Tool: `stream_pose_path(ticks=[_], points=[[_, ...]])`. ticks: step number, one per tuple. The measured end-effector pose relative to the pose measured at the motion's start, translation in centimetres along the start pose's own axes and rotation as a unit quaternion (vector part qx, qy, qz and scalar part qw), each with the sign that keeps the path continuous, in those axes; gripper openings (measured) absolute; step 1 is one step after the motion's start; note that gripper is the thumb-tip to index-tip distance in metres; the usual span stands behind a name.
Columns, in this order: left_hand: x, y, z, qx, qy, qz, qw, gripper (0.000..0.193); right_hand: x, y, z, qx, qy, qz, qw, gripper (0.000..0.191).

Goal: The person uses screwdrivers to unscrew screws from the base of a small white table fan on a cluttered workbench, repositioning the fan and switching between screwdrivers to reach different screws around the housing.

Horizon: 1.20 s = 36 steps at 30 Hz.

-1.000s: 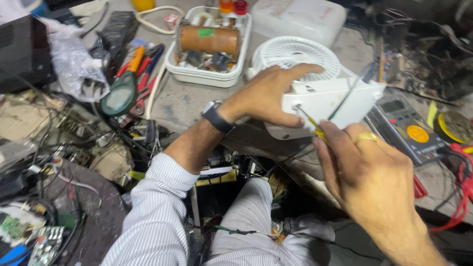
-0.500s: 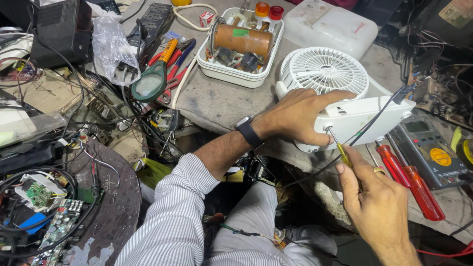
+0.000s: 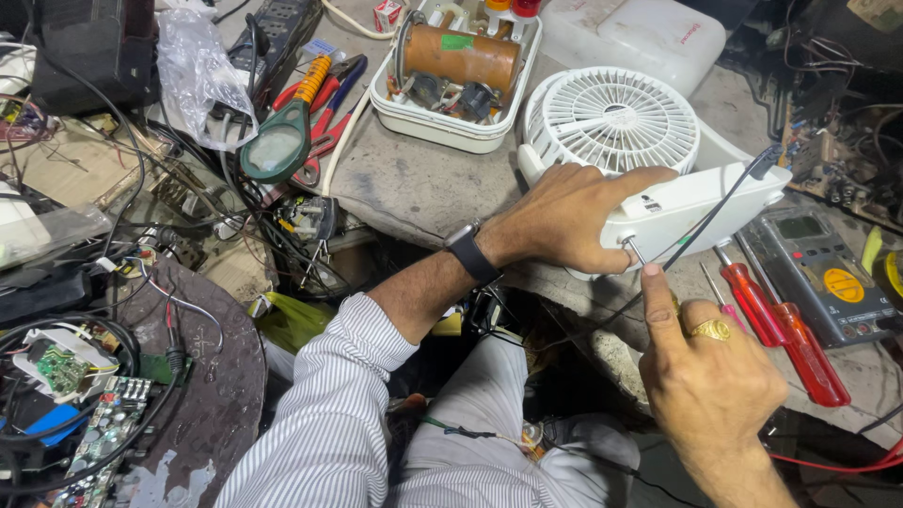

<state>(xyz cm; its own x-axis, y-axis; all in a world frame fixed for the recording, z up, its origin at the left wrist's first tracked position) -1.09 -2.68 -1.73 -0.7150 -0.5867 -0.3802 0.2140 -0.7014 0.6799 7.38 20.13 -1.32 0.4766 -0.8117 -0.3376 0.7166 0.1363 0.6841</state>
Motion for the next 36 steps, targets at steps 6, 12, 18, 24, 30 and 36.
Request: stream_pose_path(ticks=[6, 12, 18, 24, 30, 36], points=[[0.4, -0.1, -0.1, -0.004, -0.013, 0.006, 1.000, 0.090, -0.5, 1.5, 1.2, 0.035, 0.059, -0.001, 0.998, 0.071], [0.5, -0.3, -0.4, -0.018, -0.020, 0.007, 1.000, 0.087, -0.3, 1.8, 1.9, 0.130, 0.003, 0.063, 0.990, 0.054], [0.6, -0.7, -0.8, -0.015, -0.008, 0.010, 1.000, 0.090, -0.9, 0.3, 1.7, 0.165, -0.204, 0.424, 0.867, 0.039], [0.3, -1.3, -1.1, -0.044, 0.001, 0.031, 0.999, 0.087, -2.3, -1.0, 3.0, 0.315, -0.378, 0.650, 0.579, 0.042], [0.2, -1.4, -1.2, -0.019, 0.036, 0.028, 0.999, 0.090, -1.8, 0.2, 3.1, 0.163, -0.078, 0.377, 0.908, 0.041], [-0.7, -1.3, -1.5, -0.067, 0.017, 0.018, 0.997, 0.087, -2.0, -1.8, 2.9, 0.292, -0.406, 0.787, 0.363, 0.038]])
Point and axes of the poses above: each hand's wrist, its own z-axis towards the middle knuckle, its own y-axis out of the back of the hand, x = y × z, the point moved 1 cm from there along z, towards the middle knuckle, and after that the axes turned 4 degrees about -y, right-handed, at the moved point
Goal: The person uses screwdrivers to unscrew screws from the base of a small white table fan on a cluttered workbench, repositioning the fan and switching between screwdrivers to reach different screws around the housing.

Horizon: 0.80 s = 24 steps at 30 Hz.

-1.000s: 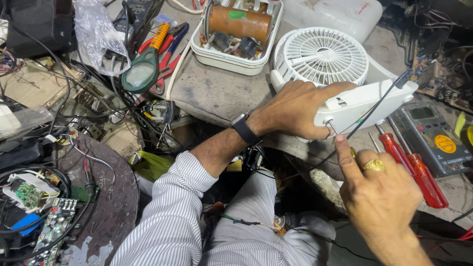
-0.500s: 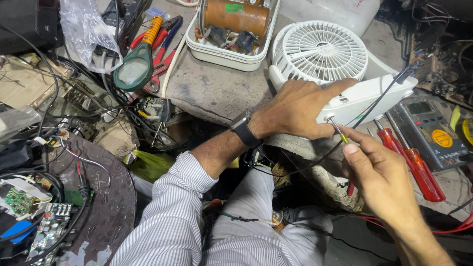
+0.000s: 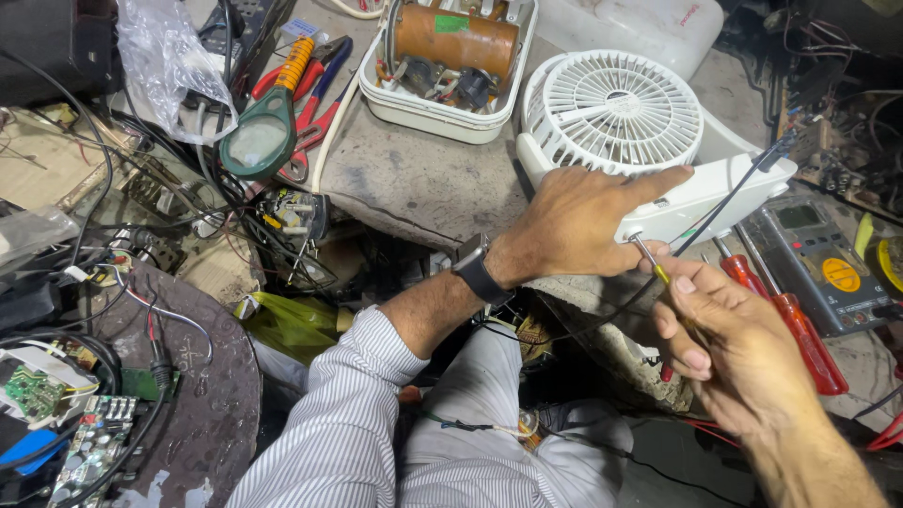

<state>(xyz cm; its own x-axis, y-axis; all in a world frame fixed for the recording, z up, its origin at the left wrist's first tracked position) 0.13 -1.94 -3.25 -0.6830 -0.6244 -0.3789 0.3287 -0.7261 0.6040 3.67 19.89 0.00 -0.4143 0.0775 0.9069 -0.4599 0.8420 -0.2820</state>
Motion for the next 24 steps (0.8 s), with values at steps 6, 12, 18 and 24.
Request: stream_pose_path(ticks=[6, 12, 18, 24], points=[[-0.2, 0.3, -0.1, -0.037, -0.019, 0.002, 0.999, 0.075, -0.4, -0.3, -0.2, -0.150, 0.065, -0.269, 0.949, 0.041], [0.0, 0.3, -0.2, 0.000, 0.001, -0.016, 1.000, 0.076, -0.1, -2.3, -1.4, -0.217, 0.219, -0.580, 0.754, 0.038], [-0.3, 0.9, -0.1, -0.040, -0.038, -0.031, 0.998, 0.078, 0.2, 0.0, 0.3, -0.032, 0.046, -0.079, 0.995, 0.039], [-1.9, -0.5, -0.2, -0.055, 0.045, 0.056, 0.996, 0.085, -0.4, 1.1, 0.7, -0.105, 0.051, -0.179, 0.977, 0.045]])
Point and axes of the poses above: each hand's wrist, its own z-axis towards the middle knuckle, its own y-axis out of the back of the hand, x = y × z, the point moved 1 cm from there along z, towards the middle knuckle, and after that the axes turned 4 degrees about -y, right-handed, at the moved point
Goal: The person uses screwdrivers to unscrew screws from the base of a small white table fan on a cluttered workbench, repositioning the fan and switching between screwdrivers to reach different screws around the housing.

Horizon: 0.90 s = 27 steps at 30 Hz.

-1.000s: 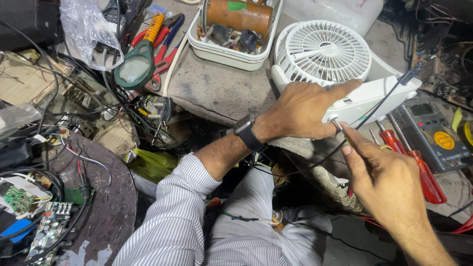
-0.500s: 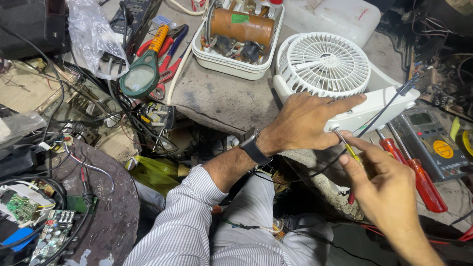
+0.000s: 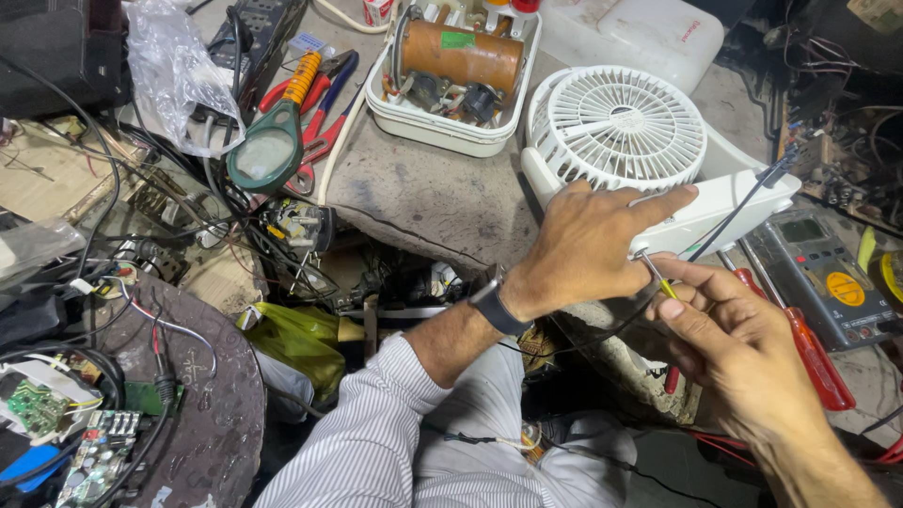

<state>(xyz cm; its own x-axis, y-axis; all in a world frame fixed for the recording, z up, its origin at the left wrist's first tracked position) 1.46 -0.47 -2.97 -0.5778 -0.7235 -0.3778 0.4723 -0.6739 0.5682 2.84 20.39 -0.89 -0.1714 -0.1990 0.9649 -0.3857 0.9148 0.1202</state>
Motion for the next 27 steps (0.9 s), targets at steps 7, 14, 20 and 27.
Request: stream_pose_path(ticks=[7, 14, 20, 27], points=[[-1.6, -1.2, -0.7, -0.139, 0.043, 0.007, 0.989, 0.054, 0.3, 0.5, 0.2, 0.114, -0.007, 0.141, 0.983, 0.037], [-0.8, -1.6, -0.7, -0.134, 0.065, -0.027, 0.988, 0.049, -3.4, 2.7, 0.4, -0.034, -0.011, 0.009, 0.999, 0.036], [-0.1, -1.4, -0.6, -0.114, 0.066, -0.036, 0.991, 0.044, -5.3, 1.7, -1.2, -0.128, 0.102, -0.139, 0.977, 0.029], [0.2, -0.9, -0.2, -0.103, 0.072, -0.026, 0.992, 0.036, -9.8, 6.9, -0.9, -0.123, 0.099, -0.629, 0.761, 0.031]])
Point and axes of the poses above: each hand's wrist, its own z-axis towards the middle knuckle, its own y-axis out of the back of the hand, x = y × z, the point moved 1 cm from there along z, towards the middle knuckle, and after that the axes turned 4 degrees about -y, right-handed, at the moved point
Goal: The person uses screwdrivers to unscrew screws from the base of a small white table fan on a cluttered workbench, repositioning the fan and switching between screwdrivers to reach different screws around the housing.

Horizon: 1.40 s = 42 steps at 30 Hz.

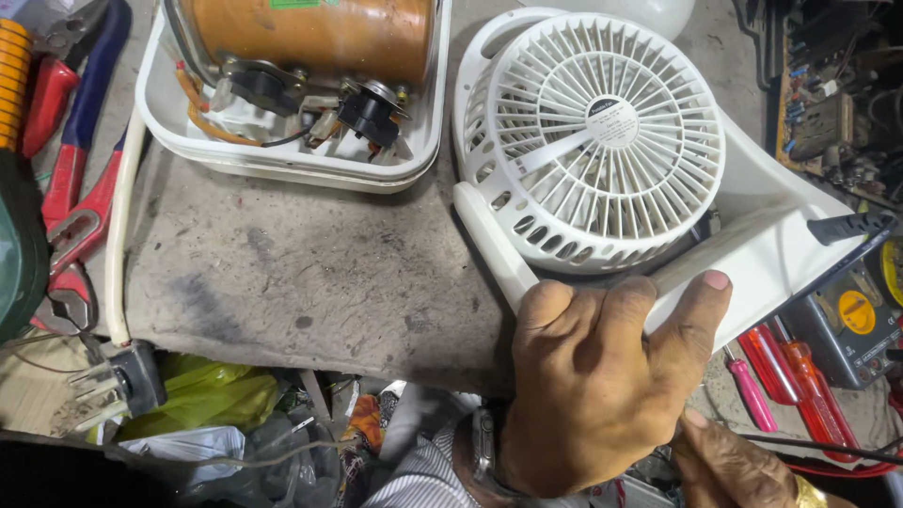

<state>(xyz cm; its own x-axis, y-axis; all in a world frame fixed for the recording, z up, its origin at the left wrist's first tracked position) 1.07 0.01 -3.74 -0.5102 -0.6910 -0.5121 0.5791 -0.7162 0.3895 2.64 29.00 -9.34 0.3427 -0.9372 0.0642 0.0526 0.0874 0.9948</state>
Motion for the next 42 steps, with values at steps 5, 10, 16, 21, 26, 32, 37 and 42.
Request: stream_pose_path(ticks=[5, 10, 16, 21, 26, 32, 37, 42], points=[[-0.5, -0.3, -0.3, 0.014, 0.015, -0.004, 1.000, 0.036, 5.1, 4.5, 1.0, -0.025, 0.130, -0.230, 0.964, 0.041], [-0.6, 0.6, 0.5, 0.027, -0.017, -0.020, 0.999, 0.049, 9.4, 8.9, 3.1, -0.152, 0.273, -0.246, 0.918, 0.053], [-0.9, 2.0, 0.4, 0.040, -0.068, -0.023, 0.997, 0.058, 8.5, 7.7, 3.0, -0.105, 0.001, 0.071, 0.992, 0.044], [-0.1, 3.5, -0.2, 0.078, -0.192, -0.038, 0.978, 0.051, 8.4, 8.7, 4.8, 0.090, -0.103, 0.375, 0.917, 0.031], [1.0, 3.4, -0.4, 0.090, -0.241, -0.009, 0.966, 0.026, 8.8, 7.7, 3.0, -0.071, -0.035, -0.072, 0.994, 0.027], [1.2, 2.4, -0.7, 0.068, -0.253, 0.009, 0.965, 0.017, 9.5, 6.8, 1.9, -0.248, 0.173, -0.272, 0.914, 0.034], [1.0, 2.2, -0.7, 0.059, -0.251, 0.028, 0.966, 0.014, 8.4, 8.6, 3.2, -0.053, -0.032, 0.188, 0.980, 0.038], [0.8, 2.5, -0.7, 0.031, -0.248, 0.026, 0.968, 0.013, 5.0, 7.4, 4.9, 0.236, -0.206, 0.626, 0.714, 0.036]])
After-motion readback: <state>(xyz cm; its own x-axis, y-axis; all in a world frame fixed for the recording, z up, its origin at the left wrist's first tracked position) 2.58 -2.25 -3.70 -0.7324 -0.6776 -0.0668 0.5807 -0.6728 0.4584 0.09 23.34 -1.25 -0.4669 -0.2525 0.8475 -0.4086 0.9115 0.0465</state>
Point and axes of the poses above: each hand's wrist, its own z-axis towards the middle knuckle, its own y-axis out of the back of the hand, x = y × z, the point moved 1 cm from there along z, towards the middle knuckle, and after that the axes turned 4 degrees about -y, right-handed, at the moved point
